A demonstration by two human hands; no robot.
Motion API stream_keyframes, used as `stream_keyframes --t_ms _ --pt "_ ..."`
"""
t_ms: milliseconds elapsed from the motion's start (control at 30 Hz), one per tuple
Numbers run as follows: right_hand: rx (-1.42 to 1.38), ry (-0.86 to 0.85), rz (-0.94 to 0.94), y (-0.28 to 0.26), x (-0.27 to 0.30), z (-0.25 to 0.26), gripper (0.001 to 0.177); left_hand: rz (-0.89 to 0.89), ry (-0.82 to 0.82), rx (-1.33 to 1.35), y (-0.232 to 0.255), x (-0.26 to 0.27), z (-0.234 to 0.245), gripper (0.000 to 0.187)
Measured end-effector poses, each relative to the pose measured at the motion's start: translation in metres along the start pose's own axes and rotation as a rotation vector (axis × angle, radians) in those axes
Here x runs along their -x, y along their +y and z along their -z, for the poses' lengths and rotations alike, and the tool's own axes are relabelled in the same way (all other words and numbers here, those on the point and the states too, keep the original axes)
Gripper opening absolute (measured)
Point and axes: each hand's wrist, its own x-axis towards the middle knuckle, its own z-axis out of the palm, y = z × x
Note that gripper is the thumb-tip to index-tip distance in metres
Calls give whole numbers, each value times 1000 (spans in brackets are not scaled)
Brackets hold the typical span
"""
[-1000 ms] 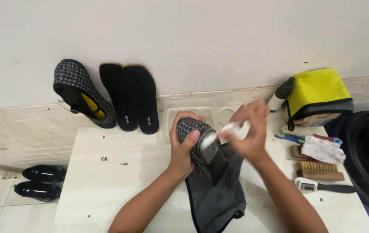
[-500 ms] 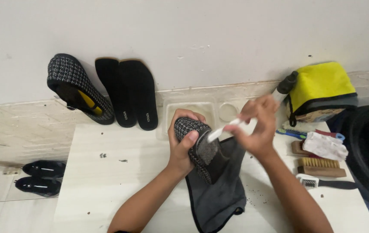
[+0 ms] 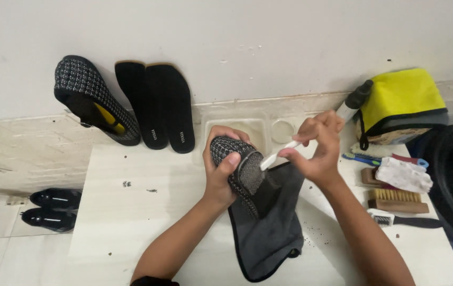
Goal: The person cleans a black and white patterned shoe using a toothbrush and a cloth. They dip the toothbrush into a container of liquid and scrub the shoe, then wipe it with a cloth. The process is repeated on different parts of the shoe.
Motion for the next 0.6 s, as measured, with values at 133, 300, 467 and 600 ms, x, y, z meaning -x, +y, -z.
stream_keyframes --t_ms 133,300,467,600 --pt "136 -58 89 -27 4 -16 47 1 -6 9 6 1 -1 43" --pt "70 -44 31 -1 5 0 47 -17 11 5 4 0 1 42" --pt "165 -76 78 6 8 -1 50 -6 3 -24 5 -1 4 43" --pt "137 -27 17 15 7 6 45 -36 -14 -1 18 3 -7 43"
